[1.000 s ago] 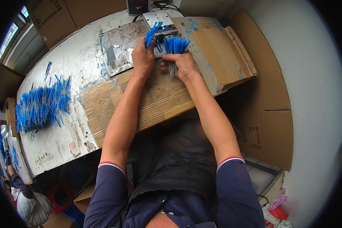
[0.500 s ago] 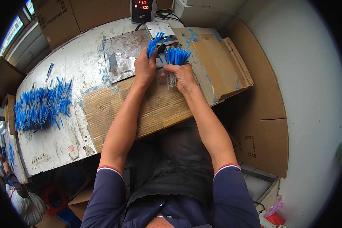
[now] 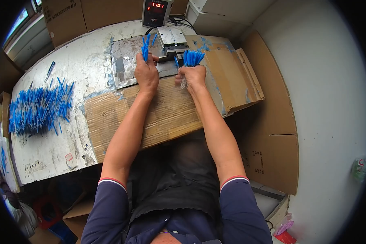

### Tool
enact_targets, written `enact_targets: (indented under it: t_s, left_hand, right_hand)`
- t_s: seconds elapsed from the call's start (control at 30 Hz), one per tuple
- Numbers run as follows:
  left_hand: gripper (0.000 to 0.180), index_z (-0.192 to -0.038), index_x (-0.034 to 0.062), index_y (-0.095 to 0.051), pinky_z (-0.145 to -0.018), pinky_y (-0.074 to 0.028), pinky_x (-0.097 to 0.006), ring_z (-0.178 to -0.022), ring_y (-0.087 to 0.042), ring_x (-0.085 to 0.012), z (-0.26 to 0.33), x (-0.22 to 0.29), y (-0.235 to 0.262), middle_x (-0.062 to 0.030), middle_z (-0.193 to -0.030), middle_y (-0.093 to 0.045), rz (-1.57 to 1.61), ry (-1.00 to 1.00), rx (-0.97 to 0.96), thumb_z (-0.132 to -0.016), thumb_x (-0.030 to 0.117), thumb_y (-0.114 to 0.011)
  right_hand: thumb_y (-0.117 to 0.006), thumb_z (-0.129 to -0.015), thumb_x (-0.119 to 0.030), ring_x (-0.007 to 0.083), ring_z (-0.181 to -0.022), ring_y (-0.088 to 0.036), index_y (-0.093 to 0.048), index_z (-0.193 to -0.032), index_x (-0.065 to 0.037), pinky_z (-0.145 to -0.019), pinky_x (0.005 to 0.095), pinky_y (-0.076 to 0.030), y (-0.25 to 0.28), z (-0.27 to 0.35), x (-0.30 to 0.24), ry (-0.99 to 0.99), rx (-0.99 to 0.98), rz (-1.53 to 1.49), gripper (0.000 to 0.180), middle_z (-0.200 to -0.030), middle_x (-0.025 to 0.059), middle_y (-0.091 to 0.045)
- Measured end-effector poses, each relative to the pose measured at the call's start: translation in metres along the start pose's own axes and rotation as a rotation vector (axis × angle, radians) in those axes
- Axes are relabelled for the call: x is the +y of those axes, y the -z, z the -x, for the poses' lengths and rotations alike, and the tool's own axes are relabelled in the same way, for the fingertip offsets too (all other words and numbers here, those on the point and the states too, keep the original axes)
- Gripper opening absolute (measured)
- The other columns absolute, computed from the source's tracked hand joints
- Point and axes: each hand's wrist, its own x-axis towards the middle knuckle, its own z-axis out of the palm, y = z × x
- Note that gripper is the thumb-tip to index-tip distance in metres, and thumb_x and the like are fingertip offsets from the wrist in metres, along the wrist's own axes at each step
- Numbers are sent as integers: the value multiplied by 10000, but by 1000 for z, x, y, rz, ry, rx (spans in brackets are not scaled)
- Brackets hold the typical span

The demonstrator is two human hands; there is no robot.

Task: Assembling blue fiber components into metal ferrules using a pneumatic clamping machine.

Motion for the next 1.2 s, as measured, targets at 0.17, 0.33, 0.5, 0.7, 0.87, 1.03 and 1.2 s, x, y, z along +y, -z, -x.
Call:
enact_targets:
  t_s: [0.17,0.33,0.5,0.7,0.87,1.03,1.2]
  left_hand:
    - [179,-1062,64,-565,-699,-526,-403,-767,-713,-263,1,-3,-2,-61,-860,-746,-44,-45,18,-1064,234,-510]
    - [189,-1058,68,-565,-721,-517,-452,-805,-706,-337,1,-6,-4,-91,-887,-745,-69,-103,74,-1061,249,-513]
    - [148,-1059,48,-586,-778,-476,-522,-864,-643,-418,2,-8,-6,-187,-903,-687,-265,-234,74,-924,103,-610]
    - [167,-1065,44,-586,-733,-469,-533,-811,-640,-414,6,-10,-5,-202,-845,-668,-363,-342,-85,-923,114,-636]
    - [194,-1067,38,-586,-738,-478,-522,-812,-648,-407,6,-11,-7,-203,-830,-667,-352,-350,-122,-891,83,-654]
    - [202,-1064,34,-586,-741,-480,-519,-812,-649,-406,5,-11,-7,-206,-831,-666,-381,-346,-170,-875,57,-654]
    - [148,-1014,31,-609,-758,-485,-506,-839,-651,-399,5,-10,-5,-187,-855,-669,-401,-408,-208,-866,37,-606]
  right_hand:
    - [-673,-775,99,293,-563,-687,-627,-760,116,-459,395,-596,-11,-1,-2,7,40,-28,52,-706,202,-652]
    - [-675,-790,82,301,-566,-690,-626,-767,122,-468,407,-607,-16,1,-1,-13,68,-47,68,-717,217,-658]
    - [-684,-809,49,303,-609,-705,-640,-809,101,-496,422,-623,-10,-1,1,-56,36,-211,69,-744,191,-674]
    - [-710,-823,24,285,-644,-705,-647,-857,62,-541,426,-634,-1,5,3,-89,-23,-353,81,-774,159,-679]
    - [-737,-808,38,271,-641,-697,-648,-878,55,-558,430,-635,4,9,6,-55,-15,-258,115,-781,153,-676]
    - [-746,-779,75,253,-613,-692,-653,-884,61,-543,425,-634,9,14,3,-77,-51,-191,141,-749,145,-668]
    - [-751,-759,65,237,-581,-691,-664,-835,47,-513,397,-629,10,15,4,-50,-68,-199,117,-735,136,-680]
